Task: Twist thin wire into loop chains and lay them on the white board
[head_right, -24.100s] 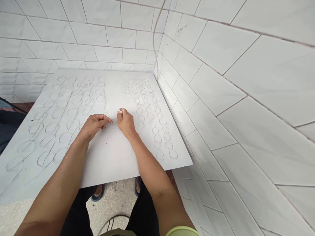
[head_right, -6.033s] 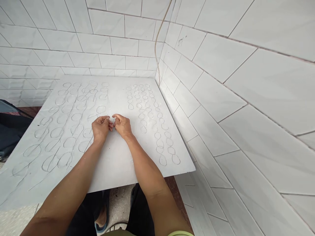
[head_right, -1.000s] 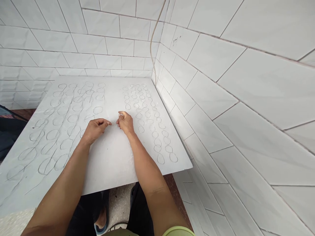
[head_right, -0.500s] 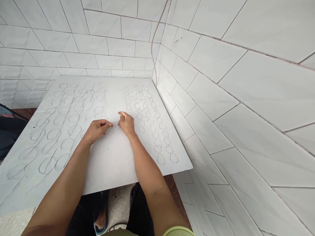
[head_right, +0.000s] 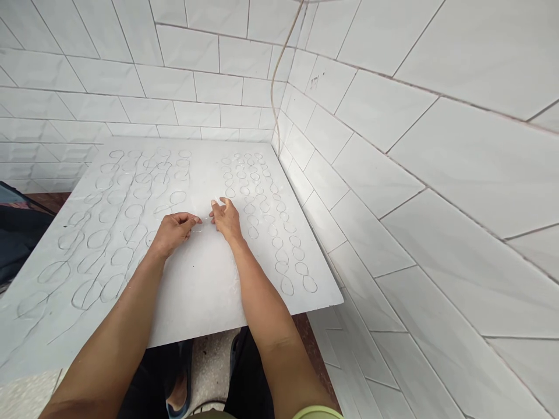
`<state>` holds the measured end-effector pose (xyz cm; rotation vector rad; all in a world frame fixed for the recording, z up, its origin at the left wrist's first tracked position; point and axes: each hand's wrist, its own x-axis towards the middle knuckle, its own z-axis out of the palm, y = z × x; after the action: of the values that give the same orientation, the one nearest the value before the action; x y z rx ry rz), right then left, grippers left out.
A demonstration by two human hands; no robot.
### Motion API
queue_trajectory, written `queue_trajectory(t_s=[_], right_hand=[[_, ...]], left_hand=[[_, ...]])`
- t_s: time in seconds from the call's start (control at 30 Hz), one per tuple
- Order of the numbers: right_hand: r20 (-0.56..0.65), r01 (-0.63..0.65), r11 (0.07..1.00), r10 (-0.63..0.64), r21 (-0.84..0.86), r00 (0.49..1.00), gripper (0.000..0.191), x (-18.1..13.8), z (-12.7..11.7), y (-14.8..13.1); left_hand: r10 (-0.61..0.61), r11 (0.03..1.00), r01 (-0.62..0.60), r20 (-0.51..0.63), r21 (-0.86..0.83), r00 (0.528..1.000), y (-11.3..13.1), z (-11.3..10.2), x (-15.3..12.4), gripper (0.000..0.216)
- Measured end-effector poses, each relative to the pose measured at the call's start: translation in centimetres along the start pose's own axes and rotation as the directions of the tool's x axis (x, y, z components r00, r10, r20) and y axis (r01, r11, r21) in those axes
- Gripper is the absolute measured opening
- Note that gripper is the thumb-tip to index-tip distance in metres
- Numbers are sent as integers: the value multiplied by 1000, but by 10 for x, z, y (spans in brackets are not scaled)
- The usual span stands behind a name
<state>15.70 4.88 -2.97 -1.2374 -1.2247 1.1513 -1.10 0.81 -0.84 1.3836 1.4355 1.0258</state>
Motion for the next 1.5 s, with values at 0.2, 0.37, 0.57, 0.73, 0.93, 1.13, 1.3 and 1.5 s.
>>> queue_trajectory(t_s=[0.2, 0.37, 0.57, 0.73, 0.93, 1.13, 1.3, 1.5], right_hand=[[115, -13, 992, -1, 127, 993, 35, -2, 8, 0], [121, 14, 976, -42, 219, 992, 24, -5, 17, 4], [65, 32, 982, -44, 185, 997, 20, -5, 20, 5], [108, 102, 994, -99, -26, 989, 15, -7, 18, 5], [188, 268, 954, -240, -138, 952, 19, -14, 19, 3], [356, 119, 992, -128, 49, 926, 26, -13, 15, -2], [468, -11, 976, -95, 218, 879, 35, -12, 13, -3], [463, -95, 950, -57, 299, 885, 33, -12, 16, -2]], left_hand=[[10, 994, -31, -183, -108, 983, -6, 8, 3, 30], [27, 999, -33, -224, -24, 974, -7, 15, 2, 27], [32, 999, -29, -197, 17, 980, -5, 18, 1, 31], [38, 992, -77, -337, -104, 941, -4, 12, 3, 38], [0, 904, -76, -178, -422, 984, -7, 5, 7, 41], [21, 813, -31, -24, -582, 1000, -7, 1, 9, 31], [15, 773, -57, -72, -632, 997, -10, 3, 13, 28], [46, 739, -155, -180, -655, 983, -13, 12, 17, 26]])
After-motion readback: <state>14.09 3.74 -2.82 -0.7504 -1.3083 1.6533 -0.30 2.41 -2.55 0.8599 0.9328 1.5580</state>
